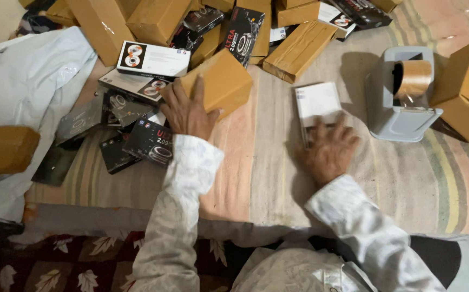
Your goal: The person places small product boxes into larger cardboard shipping boxes, folds the flaps, and seals them with packing tape using a tape dispenser. The person repeats this process for multiple items, stacking the finished packages aside.
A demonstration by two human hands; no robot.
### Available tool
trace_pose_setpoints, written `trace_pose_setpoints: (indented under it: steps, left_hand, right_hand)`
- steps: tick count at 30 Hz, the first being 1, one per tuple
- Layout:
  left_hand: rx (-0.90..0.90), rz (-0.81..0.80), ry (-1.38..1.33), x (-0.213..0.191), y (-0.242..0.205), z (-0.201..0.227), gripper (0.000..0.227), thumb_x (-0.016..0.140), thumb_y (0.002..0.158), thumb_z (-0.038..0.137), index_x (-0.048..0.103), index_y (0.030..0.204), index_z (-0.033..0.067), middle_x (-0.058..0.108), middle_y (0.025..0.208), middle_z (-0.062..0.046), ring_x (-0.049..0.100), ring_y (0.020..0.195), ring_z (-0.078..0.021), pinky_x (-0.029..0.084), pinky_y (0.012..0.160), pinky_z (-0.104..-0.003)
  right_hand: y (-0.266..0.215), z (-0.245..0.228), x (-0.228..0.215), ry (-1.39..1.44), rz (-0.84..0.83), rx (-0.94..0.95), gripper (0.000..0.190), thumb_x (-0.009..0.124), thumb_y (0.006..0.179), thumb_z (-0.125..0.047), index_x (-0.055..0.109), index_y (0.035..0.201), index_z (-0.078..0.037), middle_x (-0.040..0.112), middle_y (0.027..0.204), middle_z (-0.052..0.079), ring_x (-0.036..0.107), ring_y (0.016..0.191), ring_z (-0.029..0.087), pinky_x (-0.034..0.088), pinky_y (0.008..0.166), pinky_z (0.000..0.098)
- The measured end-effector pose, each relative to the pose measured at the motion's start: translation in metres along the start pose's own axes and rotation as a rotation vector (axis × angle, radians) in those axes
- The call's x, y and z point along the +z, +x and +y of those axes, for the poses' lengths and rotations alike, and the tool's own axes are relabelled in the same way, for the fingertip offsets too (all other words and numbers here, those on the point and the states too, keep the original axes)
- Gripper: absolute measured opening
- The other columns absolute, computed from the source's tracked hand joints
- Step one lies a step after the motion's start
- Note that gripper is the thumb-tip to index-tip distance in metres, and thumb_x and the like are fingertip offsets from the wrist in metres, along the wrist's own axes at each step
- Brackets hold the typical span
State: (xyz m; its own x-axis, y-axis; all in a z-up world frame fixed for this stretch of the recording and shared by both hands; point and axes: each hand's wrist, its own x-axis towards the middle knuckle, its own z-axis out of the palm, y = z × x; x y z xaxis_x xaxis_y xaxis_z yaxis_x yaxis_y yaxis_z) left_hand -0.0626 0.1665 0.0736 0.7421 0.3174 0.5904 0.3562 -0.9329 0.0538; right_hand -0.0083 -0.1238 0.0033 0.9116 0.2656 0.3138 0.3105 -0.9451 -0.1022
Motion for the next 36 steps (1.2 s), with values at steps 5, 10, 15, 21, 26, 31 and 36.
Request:
trace_pose_setpoints:
  steps: [5,10,15,21,26,31,36]
  left_hand:
    - [0.294,0.102,-0.454,-0.017,-0.092,0.067,0.068,0.085,0.086,0.032,0.058,0.147,0.0191,0.046,0.147,-0.014,0.047,0.133,-0.0374,0.047,0.108,-0.051]
    - [0.212,0.396,-0.582,-0.029,-0.153,0.118,0.056,0.082,0.100,0.033,0.057,0.144,0.0088,0.043,0.147,-0.014,0.052,0.132,-0.0357,0.046,0.114,-0.046]
    - [0.100,-0.014,-0.442,-0.016,-0.115,0.120,0.042,0.074,0.088,0.035,0.072,0.113,0.0013,0.065,0.112,-0.016,0.059,0.109,-0.0350,0.040,0.104,-0.049]
    - [0.452,-0.076,-0.743,-0.018,-0.126,0.097,0.020,0.075,0.090,0.024,0.073,0.104,0.0101,0.068,0.099,-0.007,0.060,0.111,-0.0269,0.034,0.122,-0.056]
    - [0.588,-0.171,-0.670,-0.039,-0.121,0.070,0.047,0.084,0.068,0.044,0.071,0.097,0.0102,0.059,0.112,-0.009,0.051,0.120,-0.0324,0.029,0.123,-0.060]
    - [0.603,-0.213,-0.377,-0.062,-0.101,0.047,0.063,0.087,0.062,0.050,0.061,0.095,0.0033,0.045,0.134,-0.022,0.043,0.130,-0.0453,0.033,0.108,-0.062]
    - [0.247,-0.316,-0.491,-0.075,-0.107,0.044,0.053,0.088,0.063,0.016,0.058,0.106,0.0094,0.030,0.156,-0.028,0.033,0.144,-0.0502,0.041,0.110,-0.052]
  right_hand:
    - [-0.049,0.058,-0.020,0.042,0.241,-0.013,0.066,0.069,0.084,-0.032,0.058,0.146,-0.011,0.048,0.154,0.025,0.040,0.142,0.047,0.027,0.117,0.0657]
    - [-0.077,0.066,-0.020,0.192,0.303,-0.034,0.063,0.066,0.082,-0.019,0.058,0.144,-0.011,0.045,0.156,0.023,0.035,0.150,0.045,0.022,0.124,0.0650]
    - [-0.082,0.068,-0.022,0.306,0.344,-0.067,0.060,0.066,0.082,-0.021,0.058,0.141,-0.011,0.044,0.155,0.023,0.033,0.150,0.046,0.021,0.126,0.0636]
    - [-0.086,0.078,-0.023,0.417,0.398,-0.085,0.052,0.066,0.089,-0.022,0.059,0.141,-0.012,0.048,0.153,0.018,0.036,0.149,0.042,0.021,0.128,0.0636]
    - [-0.070,0.085,-0.030,0.261,0.323,-0.112,0.066,0.071,0.084,-0.027,0.058,0.145,-0.006,0.048,0.151,0.027,0.040,0.142,0.045,0.023,0.122,0.0650]
    - [-0.047,0.091,-0.033,0.047,0.220,-0.104,0.062,0.079,0.086,-0.036,0.063,0.138,-0.007,0.058,0.139,0.023,0.053,0.124,0.043,0.045,0.096,0.0572]
    - [-0.045,0.106,-0.032,0.024,0.119,-0.096,0.057,0.078,0.083,-0.022,0.065,0.137,-0.009,0.069,0.124,0.018,0.064,0.112,0.038,0.054,0.089,0.0488]
